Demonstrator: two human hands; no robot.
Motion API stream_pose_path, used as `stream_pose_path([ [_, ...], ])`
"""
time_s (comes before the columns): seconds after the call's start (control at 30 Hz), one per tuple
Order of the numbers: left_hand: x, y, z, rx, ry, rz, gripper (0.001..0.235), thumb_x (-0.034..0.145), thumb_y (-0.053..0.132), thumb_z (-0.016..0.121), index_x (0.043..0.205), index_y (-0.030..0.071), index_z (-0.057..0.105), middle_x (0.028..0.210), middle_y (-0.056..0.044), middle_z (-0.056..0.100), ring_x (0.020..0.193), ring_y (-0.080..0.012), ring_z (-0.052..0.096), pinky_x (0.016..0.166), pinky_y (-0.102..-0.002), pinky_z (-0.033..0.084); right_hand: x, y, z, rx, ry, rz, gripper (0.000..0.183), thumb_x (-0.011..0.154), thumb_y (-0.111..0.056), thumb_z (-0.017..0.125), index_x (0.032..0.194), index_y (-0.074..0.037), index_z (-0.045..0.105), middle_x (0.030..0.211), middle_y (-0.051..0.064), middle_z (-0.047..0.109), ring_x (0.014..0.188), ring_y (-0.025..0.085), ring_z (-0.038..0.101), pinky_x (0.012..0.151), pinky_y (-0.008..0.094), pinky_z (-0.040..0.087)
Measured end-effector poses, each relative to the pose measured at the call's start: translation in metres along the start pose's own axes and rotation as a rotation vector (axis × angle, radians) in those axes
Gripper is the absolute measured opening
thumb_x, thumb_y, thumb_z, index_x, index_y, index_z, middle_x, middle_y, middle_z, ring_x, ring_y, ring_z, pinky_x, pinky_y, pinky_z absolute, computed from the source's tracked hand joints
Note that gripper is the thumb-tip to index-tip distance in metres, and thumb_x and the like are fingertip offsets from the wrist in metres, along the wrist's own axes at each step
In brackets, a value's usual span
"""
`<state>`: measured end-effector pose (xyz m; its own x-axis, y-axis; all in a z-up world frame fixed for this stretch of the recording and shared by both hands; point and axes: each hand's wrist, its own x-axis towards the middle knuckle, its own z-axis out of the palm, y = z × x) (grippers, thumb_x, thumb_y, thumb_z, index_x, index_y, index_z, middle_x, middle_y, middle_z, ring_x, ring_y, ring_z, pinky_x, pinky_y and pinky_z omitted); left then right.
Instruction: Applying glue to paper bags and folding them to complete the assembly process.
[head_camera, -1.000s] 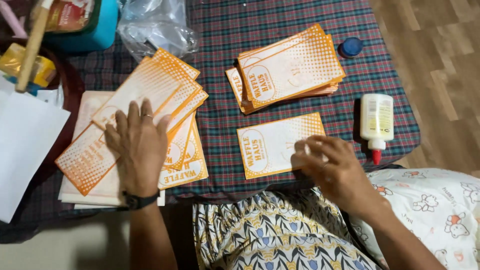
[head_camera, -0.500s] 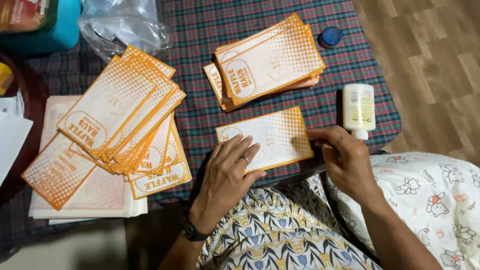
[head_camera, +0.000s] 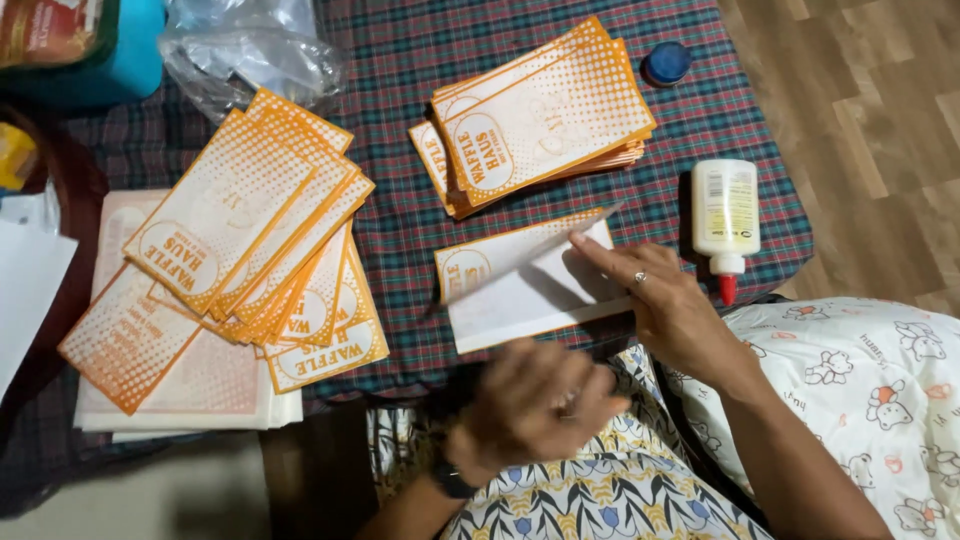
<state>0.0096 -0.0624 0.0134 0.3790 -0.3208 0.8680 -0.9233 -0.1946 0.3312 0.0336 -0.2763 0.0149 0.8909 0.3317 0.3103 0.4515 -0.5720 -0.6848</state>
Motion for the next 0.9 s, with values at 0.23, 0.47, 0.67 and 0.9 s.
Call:
stream_pose_path([
  [0.23,-0.017,-0.029,0.026,0.242,-0.314,-0.517,0.027,0.100,0.017,0.059,0.111,-0.005,0.070,0.106,-0.025,0.067,0.096,-0.0488,0.067,0.067,-0.053,0.053,0.006,-0.013,-0.003,-0.003,0.060,-0.072,0.065,0.087,0.023,0.047,0.145,-0.003,0.060,0.110,0.020,0.075,0.103,0.041,0.071,0.097,0.053,0.051],
  [0.47,-0.002,-0.035,0.012,0.215,-0.478,-0.889,0.027,0.096,0.026,0.064,0.096,0.004,0.078,0.074,-0.023,0.074,0.071,-0.0459,0.075,0.051,-0.055,0.054,-0.018,0.000,-0.014,-0.132,0.207,0.012,0.035,0.094,0.008,0.059,0.120,-0.007,0.076,0.120,0.011,0.073,0.108,0.032,0.071,0.095,0.043,0.055],
  [0.67,-0.009,-0.051,0.026,0.252,-0.524,-0.657,0.024,0.100,0.018,0.059,0.092,0.002,0.075,0.072,-0.023,0.068,0.060,-0.0402,0.071,0.045,-0.041,0.053,-0.014,-0.003,-0.015,-0.218,0.116,-0.037,0.031,0.085,0.005,0.074,0.115,-0.002,0.077,0.115,0.018,0.071,0.103,0.038,0.069,0.088,0.047,0.057],
  [0.9,0.061,-0.039,0.001,0.051,-0.616,-0.674,0.046,0.092,-0.013,0.049,0.134,-0.005,0.066,0.100,-0.034,0.065,0.075,-0.0392,0.068,0.062,-0.045,0.051,-0.018,0.001,-0.007,-0.218,0.094,-0.047,0.018,0.083,0.004,0.076,0.099,-0.005,0.077,0.113,0.014,0.071,0.098,0.033,0.070,0.084,0.044,0.059],
])
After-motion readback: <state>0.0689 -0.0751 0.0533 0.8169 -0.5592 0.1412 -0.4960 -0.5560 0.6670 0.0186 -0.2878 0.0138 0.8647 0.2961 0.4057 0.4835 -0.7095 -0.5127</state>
